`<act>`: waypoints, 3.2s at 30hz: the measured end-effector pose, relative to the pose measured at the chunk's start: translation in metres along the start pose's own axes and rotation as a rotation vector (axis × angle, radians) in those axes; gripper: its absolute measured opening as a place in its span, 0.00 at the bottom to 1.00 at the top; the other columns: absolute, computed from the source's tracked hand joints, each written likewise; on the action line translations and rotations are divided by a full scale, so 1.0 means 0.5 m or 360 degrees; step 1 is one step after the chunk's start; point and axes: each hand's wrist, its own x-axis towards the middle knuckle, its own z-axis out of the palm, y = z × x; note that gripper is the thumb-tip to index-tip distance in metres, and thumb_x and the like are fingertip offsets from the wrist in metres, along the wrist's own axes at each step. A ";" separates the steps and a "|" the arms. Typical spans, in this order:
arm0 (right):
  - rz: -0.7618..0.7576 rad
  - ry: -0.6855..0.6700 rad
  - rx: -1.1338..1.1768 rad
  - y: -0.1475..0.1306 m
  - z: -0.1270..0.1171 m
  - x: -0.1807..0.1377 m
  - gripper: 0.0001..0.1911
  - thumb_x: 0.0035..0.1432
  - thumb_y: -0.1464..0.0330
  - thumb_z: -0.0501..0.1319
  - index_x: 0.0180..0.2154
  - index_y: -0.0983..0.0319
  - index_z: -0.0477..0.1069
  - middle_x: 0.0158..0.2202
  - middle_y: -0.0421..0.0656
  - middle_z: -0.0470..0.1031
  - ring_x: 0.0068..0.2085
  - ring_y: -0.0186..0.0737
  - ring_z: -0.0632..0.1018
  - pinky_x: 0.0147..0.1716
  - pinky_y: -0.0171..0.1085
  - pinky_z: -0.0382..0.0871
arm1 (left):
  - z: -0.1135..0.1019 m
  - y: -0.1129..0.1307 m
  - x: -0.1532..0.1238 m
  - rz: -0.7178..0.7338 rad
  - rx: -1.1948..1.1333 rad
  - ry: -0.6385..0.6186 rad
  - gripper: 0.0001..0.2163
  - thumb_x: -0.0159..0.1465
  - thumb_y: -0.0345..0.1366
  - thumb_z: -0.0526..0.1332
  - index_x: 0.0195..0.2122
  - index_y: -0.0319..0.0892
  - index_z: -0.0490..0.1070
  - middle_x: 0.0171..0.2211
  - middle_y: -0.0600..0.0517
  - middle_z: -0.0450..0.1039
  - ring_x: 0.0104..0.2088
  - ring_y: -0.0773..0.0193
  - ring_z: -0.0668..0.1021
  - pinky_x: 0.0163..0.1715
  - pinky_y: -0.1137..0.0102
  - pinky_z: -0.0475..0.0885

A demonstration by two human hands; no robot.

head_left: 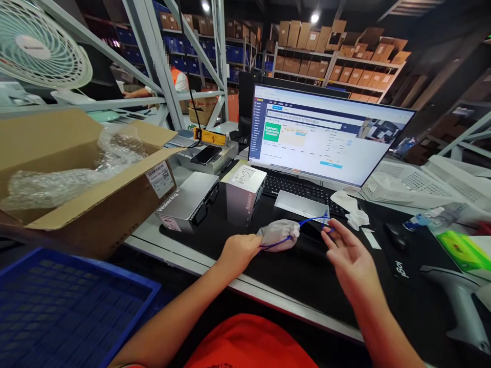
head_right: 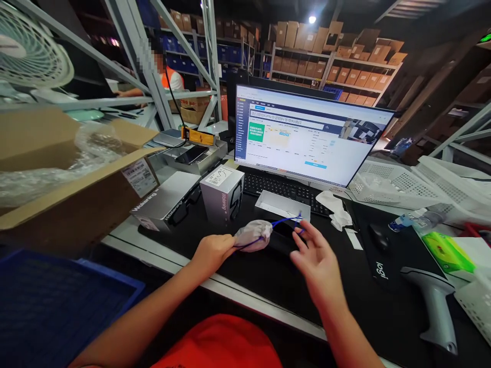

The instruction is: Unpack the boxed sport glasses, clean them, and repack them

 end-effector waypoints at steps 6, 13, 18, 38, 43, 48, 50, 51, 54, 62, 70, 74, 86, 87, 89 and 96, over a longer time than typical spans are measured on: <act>-0.1343 -0.0784 -0.1279 -0.055 0.112 -0.016 0.33 0.67 0.74 0.56 0.70 0.54 0.53 0.60 0.49 0.70 0.58 0.46 0.75 0.57 0.44 0.75 | -0.061 0.040 0.011 0.0262 -0.0018 0.0098 0.14 0.72 0.31 0.49 0.32 0.42 0.71 0.26 0.51 0.72 0.26 0.62 0.74 0.25 0.69 0.64; -0.1581 -0.0977 -0.1977 -0.077 0.116 0.017 0.25 0.67 0.80 0.49 0.63 0.64 0.64 0.32 0.44 0.76 0.31 0.43 0.75 0.32 0.42 0.70 | -0.131 0.067 0.057 0.0569 -0.0144 0.0002 0.16 0.73 0.33 0.52 0.29 0.42 0.72 0.24 0.52 0.73 0.26 0.63 0.75 0.26 0.70 0.66; -0.1111 -0.0579 -0.1770 -0.066 -0.015 0.055 0.26 0.62 0.72 0.59 0.61 0.59 0.67 0.37 0.45 0.77 0.36 0.46 0.77 0.35 0.43 0.70 | -0.103 0.080 0.075 0.0095 -0.0626 0.0409 0.15 0.74 0.39 0.49 0.56 0.40 0.69 0.42 0.45 0.78 0.44 0.58 0.80 0.45 0.64 0.75; -0.0138 -0.0164 -0.0343 -0.029 -0.065 0.067 0.28 0.42 0.60 0.76 0.45 0.60 0.73 0.43 0.44 0.77 0.46 0.51 0.78 0.52 0.49 0.71 | 0.061 0.128 -0.006 0.0474 -0.0416 0.0411 0.08 0.68 0.30 0.59 0.44 0.47 0.75 0.62 0.44 0.59 0.61 0.50 0.66 0.58 0.53 0.69; -0.0082 -0.0907 -0.0559 -0.038 0.009 0.075 0.22 0.46 0.67 0.68 0.45 0.59 0.67 0.38 0.41 0.75 0.35 0.41 0.76 0.34 0.36 0.71 | 0.053 0.125 -0.011 0.0277 -0.0804 0.0132 0.09 0.63 0.29 0.64 0.44 0.45 0.77 0.62 0.44 0.61 0.59 0.49 0.70 0.58 0.54 0.71; 0.0076 -0.1507 -0.1888 -0.017 0.064 0.068 0.17 0.50 0.73 0.64 0.44 0.63 0.70 0.40 0.50 0.80 0.40 0.51 0.81 0.36 0.39 0.70 | 0.037 0.124 -0.046 -0.0149 -0.0795 0.0222 0.13 0.56 0.26 0.69 0.42 0.42 0.76 0.68 0.41 0.47 0.67 0.41 0.61 0.64 0.49 0.67; 0.0147 -0.1517 -0.2114 -0.008 0.095 0.059 0.15 0.54 0.76 0.62 0.46 0.66 0.71 0.40 0.55 0.81 0.40 0.56 0.82 0.36 0.42 0.71 | 0.038 0.126 -0.060 -0.0205 -0.0771 0.0281 0.11 0.57 0.29 0.70 0.41 0.42 0.74 0.68 0.41 0.45 0.67 0.40 0.61 0.64 0.47 0.66; 0.0161 -0.1536 -0.2128 -0.004 0.110 0.055 0.15 0.57 0.77 0.59 0.47 0.67 0.72 0.40 0.57 0.81 0.40 0.56 0.82 0.37 0.43 0.72 | 0.039 0.127 -0.065 -0.0185 -0.0769 0.0281 0.11 0.57 0.31 0.70 0.41 0.42 0.74 0.67 0.40 0.47 0.66 0.40 0.62 0.63 0.47 0.67; 0.0133 -0.1591 -0.2041 0.004 0.136 0.056 0.19 0.60 0.80 0.55 0.52 0.70 0.71 0.47 0.60 0.79 0.47 0.54 0.82 0.44 0.44 0.73 | 0.037 0.125 -0.067 -0.0066 -0.0770 0.0247 0.11 0.58 0.34 0.71 0.40 0.42 0.72 0.61 0.40 0.58 0.62 0.44 0.68 0.60 0.50 0.71; 0.0227 -0.1683 -0.1223 -0.026 -0.015 0.078 0.36 0.60 0.65 0.67 0.67 0.59 0.61 0.66 0.49 0.66 0.64 0.49 0.71 0.65 0.49 0.63 | 0.025 0.117 -0.039 0.0056 -0.0655 0.0255 0.15 0.62 0.39 0.69 0.45 0.42 0.68 0.56 0.40 0.73 0.55 0.50 0.77 0.57 0.53 0.73; 0.0017 -0.1024 -0.1435 -0.005 -0.090 -0.071 0.20 0.69 0.60 0.58 0.61 0.50 0.69 0.65 0.44 0.68 0.64 0.47 0.71 0.63 0.52 0.67 | 0.017 0.125 -0.020 -0.0107 -0.0231 0.0084 0.33 0.59 0.45 0.71 0.61 0.33 0.63 0.46 0.39 0.76 0.44 0.48 0.80 0.44 0.55 0.79; -0.0175 -0.0915 -0.1509 0.029 -0.060 -0.099 0.34 0.63 0.64 0.65 0.67 0.53 0.59 0.70 0.48 0.61 0.68 0.52 0.65 0.64 0.56 0.66 | 0.024 0.130 -0.019 -0.0145 -0.0192 0.0145 0.25 0.60 0.45 0.70 0.53 0.35 0.70 0.56 0.32 0.71 0.53 0.42 0.77 0.50 0.52 0.78; -0.0106 -0.1028 -0.1603 0.023 0.078 -0.069 0.28 0.57 0.64 0.71 0.57 0.61 0.68 0.55 0.52 0.75 0.53 0.55 0.77 0.51 0.54 0.72 | 0.012 0.120 -0.028 0.0137 -0.0161 0.0122 0.18 0.53 0.33 0.74 0.44 0.39 0.73 0.57 0.37 0.71 0.56 0.43 0.75 0.57 0.48 0.74; -0.0091 -0.0997 -0.1611 0.022 0.083 -0.068 0.28 0.57 0.64 0.71 0.57 0.61 0.67 0.54 0.51 0.76 0.52 0.55 0.77 0.50 0.54 0.72 | 0.010 0.119 -0.028 0.0162 -0.0141 0.0152 0.19 0.54 0.30 0.72 0.46 0.39 0.72 0.56 0.37 0.72 0.55 0.43 0.75 0.57 0.48 0.74; -0.0129 -0.0918 -0.1652 0.021 0.091 -0.070 0.30 0.57 0.66 0.71 0.59 0.60 0.67 0.56 0.52 0.74 0.55 0.56 0.75 0.53 0.55 0.71 | 0.007 0.117 -0.027 0.0217 -0.0103 0.0213 0.21 0.56 0.27 0.69 0.51 0.38 0.70 0.55 0.38 0.72 0.55 0.45 0.75 0.57 0.48 0.73; -0.0383 -0.0712 -0.1296 0.028 0.047 -0.116 0.23 0.62 0.69 0.66 0.58 0.56 0.70 0.60 0.51 0.71 0.60 0.52 0.72 0.59 0.51 0.69 | -0.012 0.120 0.017 0.0331 -0.0171 0.0176 0.35 0.57 0.40 0.70 0.62 0.37 0.57 0.69 0.29 0.52 0.69 0.34 0.57 0.64 0.40 0.61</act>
